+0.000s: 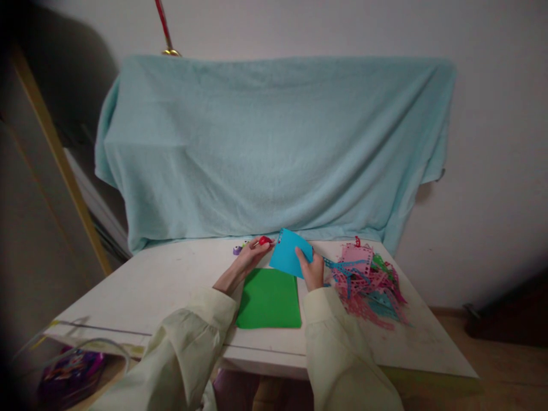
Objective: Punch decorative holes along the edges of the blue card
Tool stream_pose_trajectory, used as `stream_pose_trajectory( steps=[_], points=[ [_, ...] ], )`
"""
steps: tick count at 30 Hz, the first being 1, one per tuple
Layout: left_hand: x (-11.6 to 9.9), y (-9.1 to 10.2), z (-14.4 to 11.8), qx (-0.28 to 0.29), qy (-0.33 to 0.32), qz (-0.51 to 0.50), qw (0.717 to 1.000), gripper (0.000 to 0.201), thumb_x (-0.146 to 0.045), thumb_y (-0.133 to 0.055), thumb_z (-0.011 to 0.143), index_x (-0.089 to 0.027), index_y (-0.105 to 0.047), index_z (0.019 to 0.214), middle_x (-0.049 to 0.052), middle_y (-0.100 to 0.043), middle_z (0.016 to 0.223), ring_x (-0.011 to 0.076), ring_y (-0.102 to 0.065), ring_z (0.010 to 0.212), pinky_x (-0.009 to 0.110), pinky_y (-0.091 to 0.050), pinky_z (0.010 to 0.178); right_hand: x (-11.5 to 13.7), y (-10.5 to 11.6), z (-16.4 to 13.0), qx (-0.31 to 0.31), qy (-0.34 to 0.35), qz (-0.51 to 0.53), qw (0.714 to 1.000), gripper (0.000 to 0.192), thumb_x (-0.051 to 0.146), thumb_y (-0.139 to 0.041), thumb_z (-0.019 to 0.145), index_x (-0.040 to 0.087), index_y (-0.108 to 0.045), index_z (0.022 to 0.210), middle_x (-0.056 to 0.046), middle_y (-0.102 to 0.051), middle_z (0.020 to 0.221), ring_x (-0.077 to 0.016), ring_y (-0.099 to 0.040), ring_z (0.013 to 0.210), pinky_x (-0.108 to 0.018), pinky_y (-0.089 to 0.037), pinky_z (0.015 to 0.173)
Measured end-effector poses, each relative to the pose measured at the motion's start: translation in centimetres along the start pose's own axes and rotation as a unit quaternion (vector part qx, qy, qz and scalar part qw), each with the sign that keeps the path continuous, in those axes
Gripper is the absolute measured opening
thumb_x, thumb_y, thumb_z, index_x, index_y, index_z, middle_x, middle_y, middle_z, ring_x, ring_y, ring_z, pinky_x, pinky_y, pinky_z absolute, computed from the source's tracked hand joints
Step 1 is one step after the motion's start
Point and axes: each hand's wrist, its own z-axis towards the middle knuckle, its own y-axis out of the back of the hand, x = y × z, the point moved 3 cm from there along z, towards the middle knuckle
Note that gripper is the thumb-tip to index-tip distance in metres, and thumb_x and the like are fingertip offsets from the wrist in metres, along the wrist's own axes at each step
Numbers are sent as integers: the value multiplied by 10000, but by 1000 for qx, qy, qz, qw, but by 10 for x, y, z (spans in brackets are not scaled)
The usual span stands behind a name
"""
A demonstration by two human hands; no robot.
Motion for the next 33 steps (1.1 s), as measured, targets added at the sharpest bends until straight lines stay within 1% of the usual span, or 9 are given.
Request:
stream_pose_trajectory(
  steps=[4,7,10,15,19,26,33],
  points=[
    [4,2,0,-6,36,-9,999,269,-299,-742,765,-112,-623,917,109,-684,968,201,-638,962,388,-412,1008,-1,0,0,5,3,2,1000,407,513,-684,701,133,-714,842,-81,-727,798,-231,-625,732,-321,-482,708],
    [4,4,-1,-8,44,-20,999,306,-312,-726,783,-121,-630,1001,118,-681,1008,225,-628,1002,403,-430,991,-2,0,0,1,7,-7,1000,412,517,-679,703,130,-710,841,-78,-724,785,-229,-625,729,-314,-485,694],
    [4,4,0,-8,46,-29,998,367,-274,-743,769,-127,-636,1086,117,-683,1037,230,-623,1013,388,-420,1001,-3,-1,0,8,19,-27,999,421,523,-666,713,120,-705,829,-77,-718,760,-222,-618,692,-313,-488,667],
    [5,2,-1,10,57,-47,997,282,-217,-731,776,-88,-672,1020,131,-672,1069,228,-612,1033,352,-407,1024,3,-2,-2,12,68,-81,994,399,519,-619,759,128,-697,783,-70,-704,709,-214,-614,653,-307,-482,651],
    [7,2,-3,15,74,-45,996,312,-244,-735,772,-83,-666,1030,141,-655,1099,231,-612,1040,337,-447,995,10,-3,-4,21,106,-106,988,380,495,-586,799,136,-703,846,-75,-714,758,-219,-631,691,-304,-480,678],
    [10,3,-2,12,82,-41,996,324,-242,-748,765,-79,-656,1029,151,-658,1079,213,-634,993,287,-487,943,8,-3,-4,18,112,-145,983,419,514,-559,815,127,-707,880,-99,-719,797,-225,-630,685,-286,-474,625],
    [8,2,-2,11,82,-41,996,307,-241,-759,753,-103,-660,1009,132,-662,1068,201,-631,982,288,-488,930,8,-2,-4,19,116,-151,982,419,511,-561,821,123,-703,894,-103,-721,811,-228,-630,686,-279,-468,611]
  ],
)
